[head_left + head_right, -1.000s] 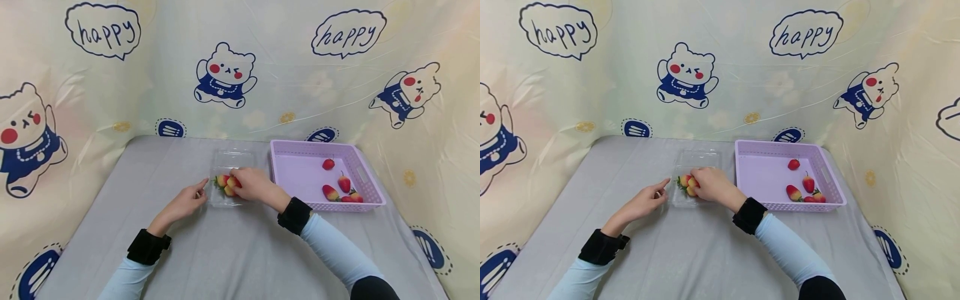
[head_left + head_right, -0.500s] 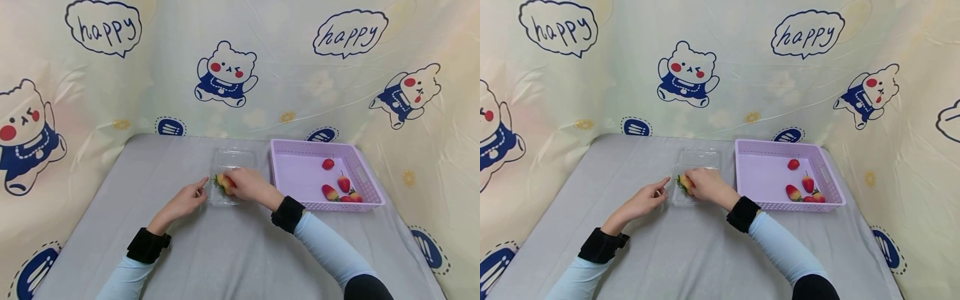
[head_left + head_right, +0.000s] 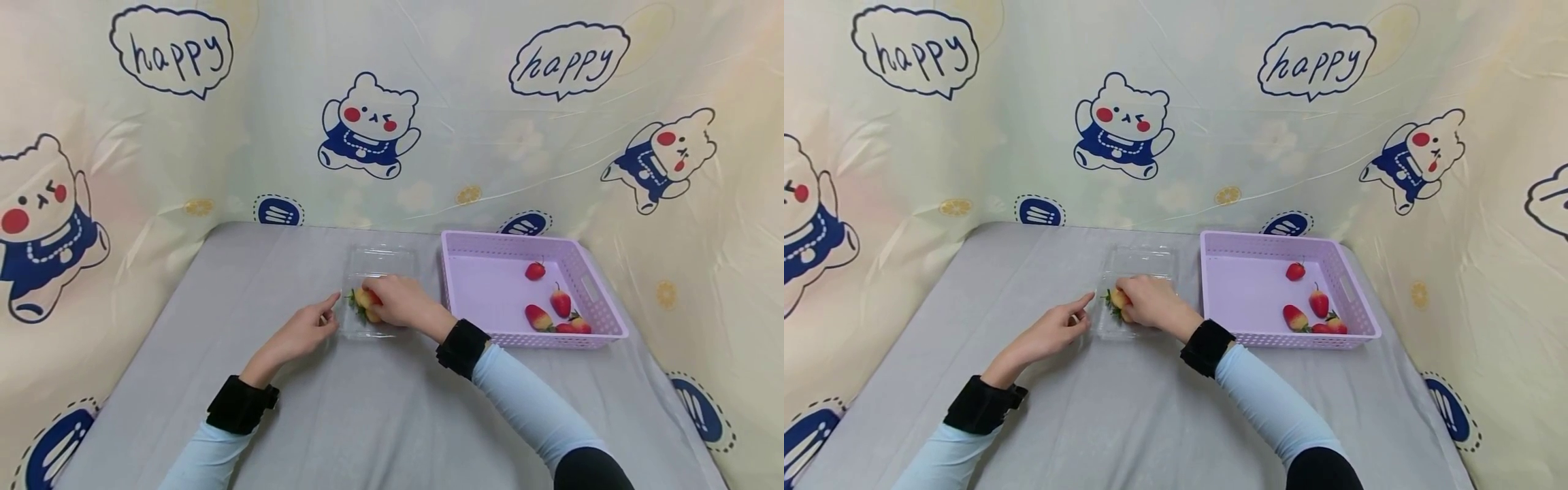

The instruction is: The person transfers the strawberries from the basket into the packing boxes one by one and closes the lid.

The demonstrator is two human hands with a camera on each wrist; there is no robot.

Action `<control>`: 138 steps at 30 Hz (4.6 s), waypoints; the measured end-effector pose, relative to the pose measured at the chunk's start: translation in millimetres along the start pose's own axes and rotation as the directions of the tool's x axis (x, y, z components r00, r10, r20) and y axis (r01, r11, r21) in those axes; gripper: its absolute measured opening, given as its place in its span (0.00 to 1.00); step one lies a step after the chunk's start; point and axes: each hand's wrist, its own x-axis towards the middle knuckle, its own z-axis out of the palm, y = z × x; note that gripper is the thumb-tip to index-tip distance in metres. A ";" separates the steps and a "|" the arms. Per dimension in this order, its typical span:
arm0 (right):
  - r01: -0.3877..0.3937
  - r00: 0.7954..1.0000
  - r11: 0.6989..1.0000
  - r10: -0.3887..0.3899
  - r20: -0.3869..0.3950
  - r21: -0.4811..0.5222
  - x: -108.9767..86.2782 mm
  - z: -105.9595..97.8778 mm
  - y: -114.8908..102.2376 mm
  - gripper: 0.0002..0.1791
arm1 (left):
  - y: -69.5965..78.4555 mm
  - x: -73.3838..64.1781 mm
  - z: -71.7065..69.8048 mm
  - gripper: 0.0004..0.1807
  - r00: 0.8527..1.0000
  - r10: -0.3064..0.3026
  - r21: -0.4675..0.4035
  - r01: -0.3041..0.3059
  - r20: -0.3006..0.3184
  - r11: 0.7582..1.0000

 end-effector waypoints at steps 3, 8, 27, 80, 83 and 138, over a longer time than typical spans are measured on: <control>-0.005 1.000 1.000 0.005 0.002 -0.003 0.3 1.4 1.0 0.21 | 1.4 -0.5 0.1 0.34 1.000 0.000 0.006 0.000 -0.002 1.000; -0.026 1.000 0.999 0.026 0.013 0.028 -0.1 1.7 3.2 0.22 | 4.6 -0.4 0.3 0.34 1.000 0.004 0.029 -0.004 -0.004 1.000; -0.059 0.997 0.998 0.058 0.059 0.010 -6.7 2.5 7.4 0.25 | 5.7 -2.2 0.8 0.35 1.000 0.008 0.038 -0.008 -0.007 0.999; -0.085 0.996 0.995 0.087 -0.035 0.049 -35.6 -32.7 25.5 0.16 | 6.7 -0.5 0.2 0.35 1.000 -0.022 0.043 0.022 -0.010 0.999; -0.077 0.996 0.996 0.079 -0.050 0.032 -39.6 -36.0 29.6 0.15 | 5.9 0.0 0.1 0.35 1.000 -0.014 0.038 0.015 -0.005 0.999; -0.339 0.938 0.940 0.341 0.058 -0.041 -122.7 -74.1 114.2 0.19 | 4.7 0.5 2.7 0.35 0.999 -0.041 0.032 0.041 -0.003 0.999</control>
